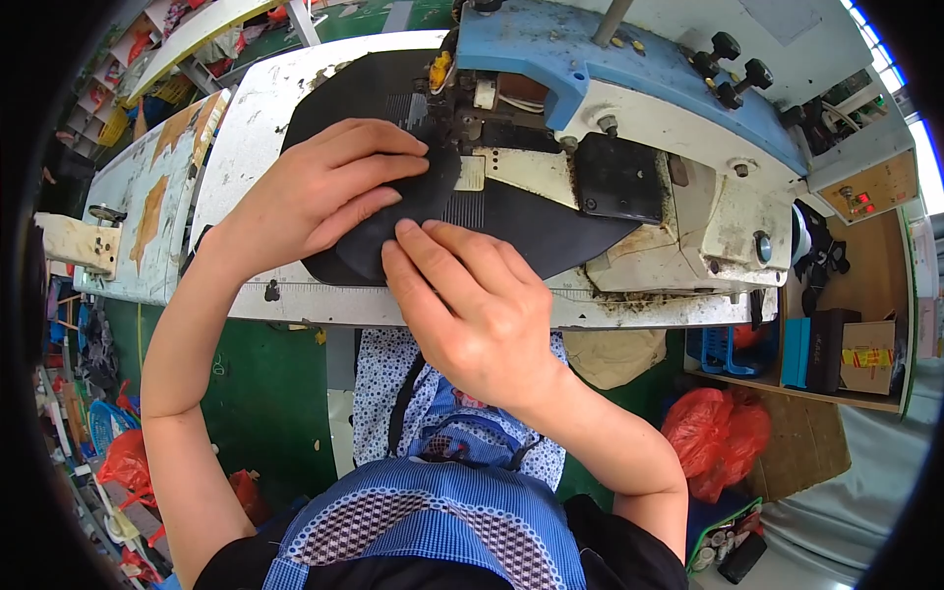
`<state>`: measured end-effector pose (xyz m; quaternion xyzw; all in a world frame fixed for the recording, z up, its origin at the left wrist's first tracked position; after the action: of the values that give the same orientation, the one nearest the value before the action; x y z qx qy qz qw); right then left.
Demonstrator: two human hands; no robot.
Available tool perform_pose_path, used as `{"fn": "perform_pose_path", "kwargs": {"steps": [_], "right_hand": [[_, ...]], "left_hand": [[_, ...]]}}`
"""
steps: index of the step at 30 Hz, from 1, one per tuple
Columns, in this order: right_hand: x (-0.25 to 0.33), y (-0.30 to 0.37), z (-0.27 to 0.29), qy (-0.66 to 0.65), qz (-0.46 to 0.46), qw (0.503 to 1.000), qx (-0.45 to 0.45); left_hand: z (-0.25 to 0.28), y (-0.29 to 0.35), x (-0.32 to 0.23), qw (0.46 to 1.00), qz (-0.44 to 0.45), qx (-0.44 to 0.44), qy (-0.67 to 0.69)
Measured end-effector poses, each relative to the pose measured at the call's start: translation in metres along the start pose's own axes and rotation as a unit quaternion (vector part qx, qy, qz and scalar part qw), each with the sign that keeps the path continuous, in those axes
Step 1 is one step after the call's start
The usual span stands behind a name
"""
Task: The recorder is using an industrial sewing machine to stitch together small black fabric components for shoes.
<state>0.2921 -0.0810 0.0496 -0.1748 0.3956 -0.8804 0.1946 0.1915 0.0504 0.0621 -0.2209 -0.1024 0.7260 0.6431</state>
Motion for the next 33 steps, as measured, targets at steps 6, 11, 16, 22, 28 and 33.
{"fn": "perform_pose_path", "kwargs": {"steps": [6, 11, 16, 22, 28, 33], "right_hand": [[-0.003, -0.006, -0.002, 0.002, -0.020, 1.000, 0.011], [-0.009, -0.008, -0.001, -0.004, -0.044, 0.999, 0.017], [-0.013, -0.006, -0.002, -0.007, -0.035, 0.999, 0.002], [-0.029, -0.001, 0.004, -0.029, -0.043, 0.999, -0.004], [-0.034, -0.003, 0.009, -0.046, -0.059, 0.997, 0.036], [-0.038, -0.007, 0.003, -0.022, -0.033, 0.999, 0.022]], "left_hand": [[0.006, -0.001, 0.008, 0.999, 0.029, 0.030, 0.036], [0.006, 0.001, 0.012, 0.996, 0.039, 0.043, 0.061], [0.005, 0.004, 0.012, 0.996, 0.073, 0.025, 0.049], [-0.001, 0.002, 0.004, 0.994, 0.108, -0.009, -0.010], [-0.004, 0.000, 0.012, 0.990, 0.134, -0.030, -0.010], [-0.003, -0.004, 0.024, 0.991, 0.123, -0.040, -0.023]]}}
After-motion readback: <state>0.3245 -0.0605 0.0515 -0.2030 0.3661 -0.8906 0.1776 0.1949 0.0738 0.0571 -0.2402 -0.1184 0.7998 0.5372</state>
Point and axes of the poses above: each hand's wrist, its own y-axis away from the middle knuckle, its own z-axis out of the back of the hand, x = y × z, the point moved 7 cm from there along -y, towards the middle knuckle
